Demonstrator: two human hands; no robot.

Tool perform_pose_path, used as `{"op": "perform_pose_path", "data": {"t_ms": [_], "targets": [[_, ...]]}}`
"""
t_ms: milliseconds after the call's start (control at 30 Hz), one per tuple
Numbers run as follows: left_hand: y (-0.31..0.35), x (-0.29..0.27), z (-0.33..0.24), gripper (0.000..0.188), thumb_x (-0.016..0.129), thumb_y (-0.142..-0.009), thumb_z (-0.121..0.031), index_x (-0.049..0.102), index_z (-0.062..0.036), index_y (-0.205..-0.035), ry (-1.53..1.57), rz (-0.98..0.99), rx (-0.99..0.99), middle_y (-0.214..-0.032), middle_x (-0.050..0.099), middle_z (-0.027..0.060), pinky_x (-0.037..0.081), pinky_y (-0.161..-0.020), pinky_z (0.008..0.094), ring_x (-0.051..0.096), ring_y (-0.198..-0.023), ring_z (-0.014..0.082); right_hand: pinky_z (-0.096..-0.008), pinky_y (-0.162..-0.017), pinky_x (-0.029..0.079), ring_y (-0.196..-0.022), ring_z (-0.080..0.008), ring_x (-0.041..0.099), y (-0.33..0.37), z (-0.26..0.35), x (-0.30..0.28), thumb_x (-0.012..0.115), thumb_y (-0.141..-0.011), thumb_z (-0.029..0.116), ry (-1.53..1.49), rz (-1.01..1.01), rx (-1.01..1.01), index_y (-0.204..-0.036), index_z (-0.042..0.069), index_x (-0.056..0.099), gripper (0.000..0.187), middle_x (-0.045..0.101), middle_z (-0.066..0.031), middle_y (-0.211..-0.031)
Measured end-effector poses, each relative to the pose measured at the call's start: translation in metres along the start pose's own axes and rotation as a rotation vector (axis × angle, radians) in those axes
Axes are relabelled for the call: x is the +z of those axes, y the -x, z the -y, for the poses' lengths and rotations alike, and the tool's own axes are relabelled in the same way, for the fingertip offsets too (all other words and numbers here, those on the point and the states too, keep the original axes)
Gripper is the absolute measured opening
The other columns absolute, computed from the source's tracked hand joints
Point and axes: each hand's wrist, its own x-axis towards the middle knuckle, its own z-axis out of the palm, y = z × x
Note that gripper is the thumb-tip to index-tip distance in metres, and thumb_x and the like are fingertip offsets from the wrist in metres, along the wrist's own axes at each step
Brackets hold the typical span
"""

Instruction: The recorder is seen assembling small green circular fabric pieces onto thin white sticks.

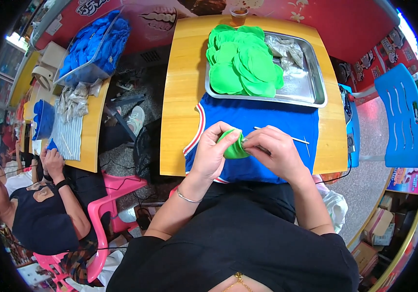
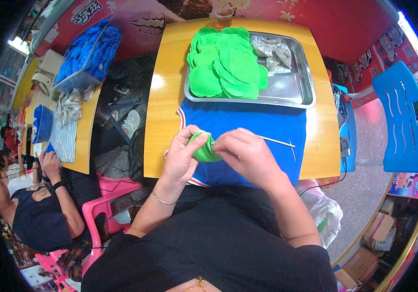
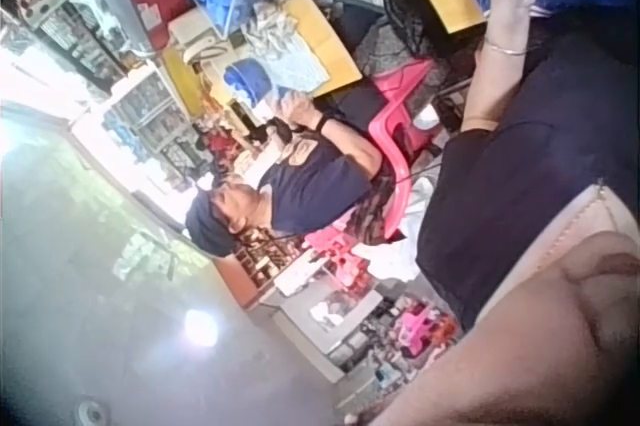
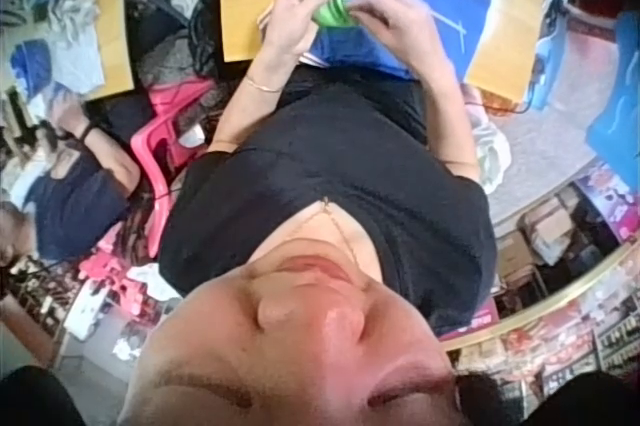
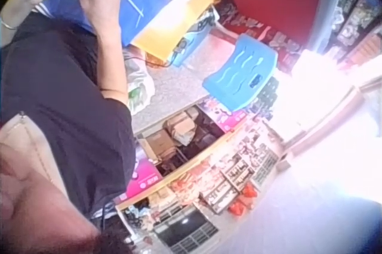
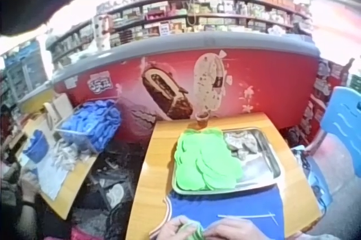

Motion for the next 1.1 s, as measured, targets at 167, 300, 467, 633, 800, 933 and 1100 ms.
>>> {"op": "perform_pose_path", "data": {"t_ms": [167,300,467,633,800,933,1100], "targets": [[0.004,0.007,-0.003,0.004,0.061,-0.085,-0.003,0.059,-0.0026,-0.082,-0.147,0.005,0.067,-0.082,0.057,0.0009,0.043,-0.069,0.0206,0.053,-0.075,0.0065,-0.0355,-0.063,0.048,-0.072,-0.0275,0.059,-0.004,0.005,0.007,0.065,-0.068,-0.002,-0.007,-0.017,0.058,-0.076,0.002,0.054,0.015,0.059,-0.0097,-0.079],[0.004,0.015,-0.005,0.005,0.064,-0.083,-0.004,0.061,-0.0022,-0.08,-0.286,0.03,0.214,-0.083,0.05,-0.0006,0.041,-0.067,0.0197,0.051,-0.075,0.0059,-0.0355,-0.062,0.048,-0.072,-0.0276,0.059,-0.001,0.0,0.023,0.066,-0.066,-0.002,0.035,-0.196,0.011,-0.079,0.003,0.053,0.019,0.059,-0.0095,-0.079],[0.003,0.011,-0.006,0.004,0.065,-0.083,-0.005,0.062,-0.0026,-0.081,-0.229,0.039,0.168,-0.083,0.048,-0.0011,0.04,-0.067,0.0191,0.049,-0.076,0.0062,-0.032,-0.06,0.045,-0.067,-0.0252,0.057,0.002,0.001,0.036,0.067,-0.071,0.004,-0.175,-0.343,0.317,-0.085,0.003,0.052,0.02,0.057,-0.0097,-0.077],[0.004,0.005,0.007,0.009,0.068,-0.081,-0.008,0.064,-0.0008,-0.082,-0.576,-0.052,0.292,-0.085,0.051,0.0023,0.041,-0.069,0.0227,0.05,-0.077,0.01,-0.0306,-0.058,0.043,-0.064,-0.0219,0.054,0.01,-0.009,0.035,0.063,-0.078,0.01,-0.238,-0.107,0.471,-0.085,0.0,0.05,0.018,0.053,-0.0103,-0.072],[0.007,0.011,0.014,0.019,0.066,-0.082,-0.01,0.057,-0.0009,-0.097,-0.737,-0.087,0.493,-0.089,0.052,0.0068,0.043,-0.073,0.0253,0.052,-0.08,0.0146,-0.0241,-0.054,0.039,-0.063,-0.0078,0.048,0.015,-0.016,0.041,0.057,-0.085,0.012,-0.642,-0.176,0.704,-0.088,0.004,0.051,0.011,0.05,-0.0001,-0.071],[0.012,0.004,0.019,0.024,0.061,-0.088,-0.013,0.049,-0.0015,-0.105,-0.481,-0.116,0.34,-0.09,0.054,0.0032,0.045,-0.069,0.0231,0.052,-0.081,0.0078,-0.0209,-0.054,0.037,-0.063,-0.0042,0.043,0.01,-0.008,0.039,0.054,-0.088,0.012,-0.906,-0.134,0.747,-0.095,0.006,0.05,0.01,0.046,0.0041,-0.073],[0.015,-0.003,0.02,0.019,0.059,-0.089,-0.012,0.05,-0.0012,-0.101,-0.448,-0.14,0.331,-0.087,0.054,0.0031,0.045,-0.066,0.0225,0.052,-0.078,0.0069,-0.0203,-0.058,0.036,-0.067,-0.0061,0.044,0.01,-0.005,0.04,0.055,-0.084,0.004,-0.719,-0.071,0.64,-0.093,0.005,0.049,0.011,0.049,0.0005,-0.079]]}}
